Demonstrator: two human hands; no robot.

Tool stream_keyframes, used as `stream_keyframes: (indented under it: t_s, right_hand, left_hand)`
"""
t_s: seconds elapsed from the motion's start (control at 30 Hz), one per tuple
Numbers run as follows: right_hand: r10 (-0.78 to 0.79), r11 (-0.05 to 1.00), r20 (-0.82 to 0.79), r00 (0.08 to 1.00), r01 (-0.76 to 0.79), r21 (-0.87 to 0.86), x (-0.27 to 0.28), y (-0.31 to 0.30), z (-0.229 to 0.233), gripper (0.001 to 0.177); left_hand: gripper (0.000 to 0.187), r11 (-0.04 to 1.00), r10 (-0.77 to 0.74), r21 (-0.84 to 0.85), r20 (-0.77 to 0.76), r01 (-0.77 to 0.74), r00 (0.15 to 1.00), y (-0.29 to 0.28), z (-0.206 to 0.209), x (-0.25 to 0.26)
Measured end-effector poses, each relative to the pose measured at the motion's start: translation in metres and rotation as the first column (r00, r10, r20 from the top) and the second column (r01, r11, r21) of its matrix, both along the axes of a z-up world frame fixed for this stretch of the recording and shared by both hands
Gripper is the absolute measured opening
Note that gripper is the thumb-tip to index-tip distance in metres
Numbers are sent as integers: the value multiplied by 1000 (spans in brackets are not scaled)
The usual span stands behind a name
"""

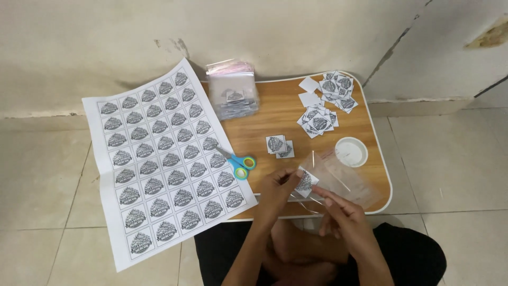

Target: A person is manually packaging individual stickers into small clear plastic bags on a small table.

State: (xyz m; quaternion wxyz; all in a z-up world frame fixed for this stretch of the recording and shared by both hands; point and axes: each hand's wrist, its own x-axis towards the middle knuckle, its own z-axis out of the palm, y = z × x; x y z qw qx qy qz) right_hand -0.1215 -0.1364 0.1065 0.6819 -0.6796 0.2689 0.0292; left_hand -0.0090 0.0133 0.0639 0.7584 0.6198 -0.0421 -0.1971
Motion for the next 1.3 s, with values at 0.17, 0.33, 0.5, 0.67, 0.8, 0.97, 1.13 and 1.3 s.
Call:
stream_keyframes:
  t_s: [0.17, 0.33, 0.5, 0.67, 0.8, 0.97, 1.13, 1.3]
  right_hand:
    - [12, 1000, 26, 1000, -11, -5, 2, -3, -14, 41]
    - [11, 1000, -4, 1000, -11, 7, 3, 3, -3, 42]
    - [-240, 964, 179, 954, 257, -74, -6, 12, 5, 39]
    - [-337, 917, 447, 829, 396, -44, -10, 4, -28, 22]
    - [-190, 980, 224, 956, 169, 107, -1, 11, -60, 35]
    - [-188, 982, 295, 937, 188, 28, 11, 27, -75, 33]
    - [-264, 933, 360, 895, 331, -139, 8, 18, -68, 24]
    - [-72, 913, 230, 970, 157, -375, 7, 2, -28, 23]
  left_hand:
    - [23, 1000, -5, 28, -22, 6, 1000, -3, 3, -6]
    - [23, 998, 56, -26, -87, -58, 995, -8, -12, -11]
    - [28, 925, 223, -264, -207, -273, 953, -8, -7, -11]
    - [28, 824, 443, -259, -260, -504, 858, -9, 16, -26]
    - [29, 689, 353, -493, -413, -532, 840, -20, 8, -36]
    - [28, 819, 326, -313, -435, -481, 839, -36, 0, -54]
    - [32, 930, 336, -57, -269, -363, 903, -43, -23, -58]
    - [77, 919, 270, 108, 532, -380, 803, -6, 14, -34]
